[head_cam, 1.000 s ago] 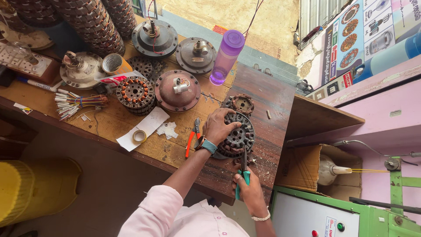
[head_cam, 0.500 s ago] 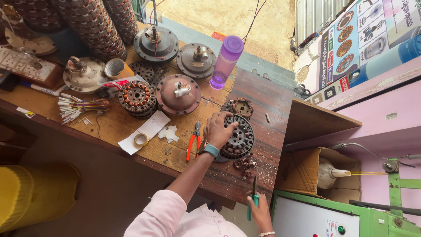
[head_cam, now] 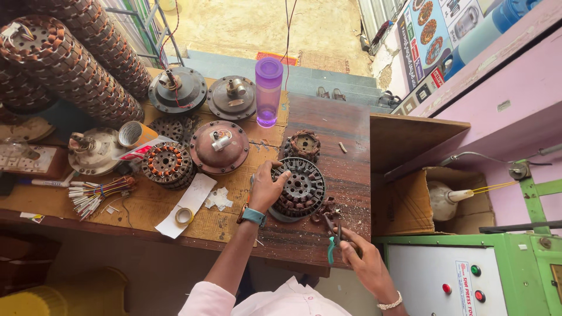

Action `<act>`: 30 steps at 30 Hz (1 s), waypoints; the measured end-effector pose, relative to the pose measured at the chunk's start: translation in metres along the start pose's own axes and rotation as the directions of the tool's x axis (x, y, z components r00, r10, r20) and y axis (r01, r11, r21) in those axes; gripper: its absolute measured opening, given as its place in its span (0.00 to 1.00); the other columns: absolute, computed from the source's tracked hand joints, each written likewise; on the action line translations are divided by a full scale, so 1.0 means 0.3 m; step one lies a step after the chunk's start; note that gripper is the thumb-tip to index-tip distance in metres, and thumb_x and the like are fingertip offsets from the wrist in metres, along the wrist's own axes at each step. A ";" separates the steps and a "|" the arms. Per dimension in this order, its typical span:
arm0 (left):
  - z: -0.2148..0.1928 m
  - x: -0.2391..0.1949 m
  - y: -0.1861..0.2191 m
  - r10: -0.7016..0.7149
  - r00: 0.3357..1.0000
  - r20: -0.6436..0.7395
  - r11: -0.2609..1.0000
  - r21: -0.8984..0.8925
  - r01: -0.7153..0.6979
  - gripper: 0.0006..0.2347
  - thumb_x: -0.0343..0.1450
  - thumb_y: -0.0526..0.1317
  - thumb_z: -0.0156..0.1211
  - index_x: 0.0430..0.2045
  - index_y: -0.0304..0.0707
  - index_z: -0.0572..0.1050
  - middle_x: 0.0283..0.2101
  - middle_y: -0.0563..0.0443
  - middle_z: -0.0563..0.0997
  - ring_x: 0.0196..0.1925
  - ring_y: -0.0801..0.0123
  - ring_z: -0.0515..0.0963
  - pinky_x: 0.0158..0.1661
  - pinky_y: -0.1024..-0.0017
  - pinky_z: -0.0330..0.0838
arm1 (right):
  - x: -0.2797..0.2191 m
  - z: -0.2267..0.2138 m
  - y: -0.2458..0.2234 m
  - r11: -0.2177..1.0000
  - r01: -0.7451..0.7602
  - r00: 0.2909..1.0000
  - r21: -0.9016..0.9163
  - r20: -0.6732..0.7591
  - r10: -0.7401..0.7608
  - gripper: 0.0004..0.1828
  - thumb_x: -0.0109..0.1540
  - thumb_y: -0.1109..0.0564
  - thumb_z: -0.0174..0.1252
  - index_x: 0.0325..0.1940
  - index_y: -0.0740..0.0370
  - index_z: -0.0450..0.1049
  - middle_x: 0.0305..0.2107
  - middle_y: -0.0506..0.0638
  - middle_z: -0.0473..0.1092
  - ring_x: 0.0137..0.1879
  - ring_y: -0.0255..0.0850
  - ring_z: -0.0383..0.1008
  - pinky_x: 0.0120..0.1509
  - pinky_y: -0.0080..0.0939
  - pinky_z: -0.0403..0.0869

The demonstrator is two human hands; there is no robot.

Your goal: The person uses pliers and wire cutters to remove copper windings from a motor stator on a workbench. They repeatedly pull and cut the wires, rotating the stator to access different sections, and place removed pieces on the table.

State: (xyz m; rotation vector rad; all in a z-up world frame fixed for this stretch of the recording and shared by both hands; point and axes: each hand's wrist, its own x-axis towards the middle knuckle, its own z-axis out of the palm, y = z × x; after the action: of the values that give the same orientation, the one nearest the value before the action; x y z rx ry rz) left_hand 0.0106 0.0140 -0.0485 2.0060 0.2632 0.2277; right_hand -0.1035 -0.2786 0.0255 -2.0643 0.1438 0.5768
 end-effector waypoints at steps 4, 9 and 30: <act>0.004 0.069 0.045 0.012 0.999 0.043 0.999 0.032 -0.014 0.15 0.68 0.49 0.65 0.41 0.39 0.78 0.48 0.38 0.81 0.53 0.48 0.79 0.54 0.57 0.70 | -0.006 0.028 -0.165 0.970 0.144 0.988 -0.195 -0.027 -0.153 0.23 0.64 0.49 0.56 0.63 0.56 0.74 0.14 0.52 0.69 0.20 0.34 0.65 0.28 0.42 0.69; 0.029 0.059 0.124 -0.032 0.999 -0.002 0.993 0.116 0.032 0.14 0.69 0.52 0.62 0.37 0.42 0.79 0.44 0.40 0.82 0.48 0.47 0.80 0.47 0.54 0.71 | -0.013 0.009 -0.242 0.913 0.153 0.987 -0.379 0.008 -0.162 0.23 0.63 0.46 0.57 0.60 0.57 0.76 0.19 0.58 0.73 0.20 0.39 0.68 0.31 0.45 0.71; -0.005 0.048 0.162 0.063 0.997 0.053 0.981 0.181 -0.072 0.19 0.67 0.56 0.65 0.39 0.40 0.76 0.44 0.40 0.81 0.48 0.47 0.80 0.47 0.53 0.71 | 0.043 0.153 -0.184 0.862 0.414 0.864 -0.291 -0.173 -0.473 0.22 0.66 0.52 0.53 0.63 0.60 0.71 0.29 0.65 0.76 0.32 0.58 0.79 0.34 0.50 0.75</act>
State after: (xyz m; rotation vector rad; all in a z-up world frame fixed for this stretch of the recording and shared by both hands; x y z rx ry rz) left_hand 0.0282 -0.0011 -0.0035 2.2023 0.1912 0.2047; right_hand -0.0900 -0.2091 0.0427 -2.3007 -0.2813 0.0541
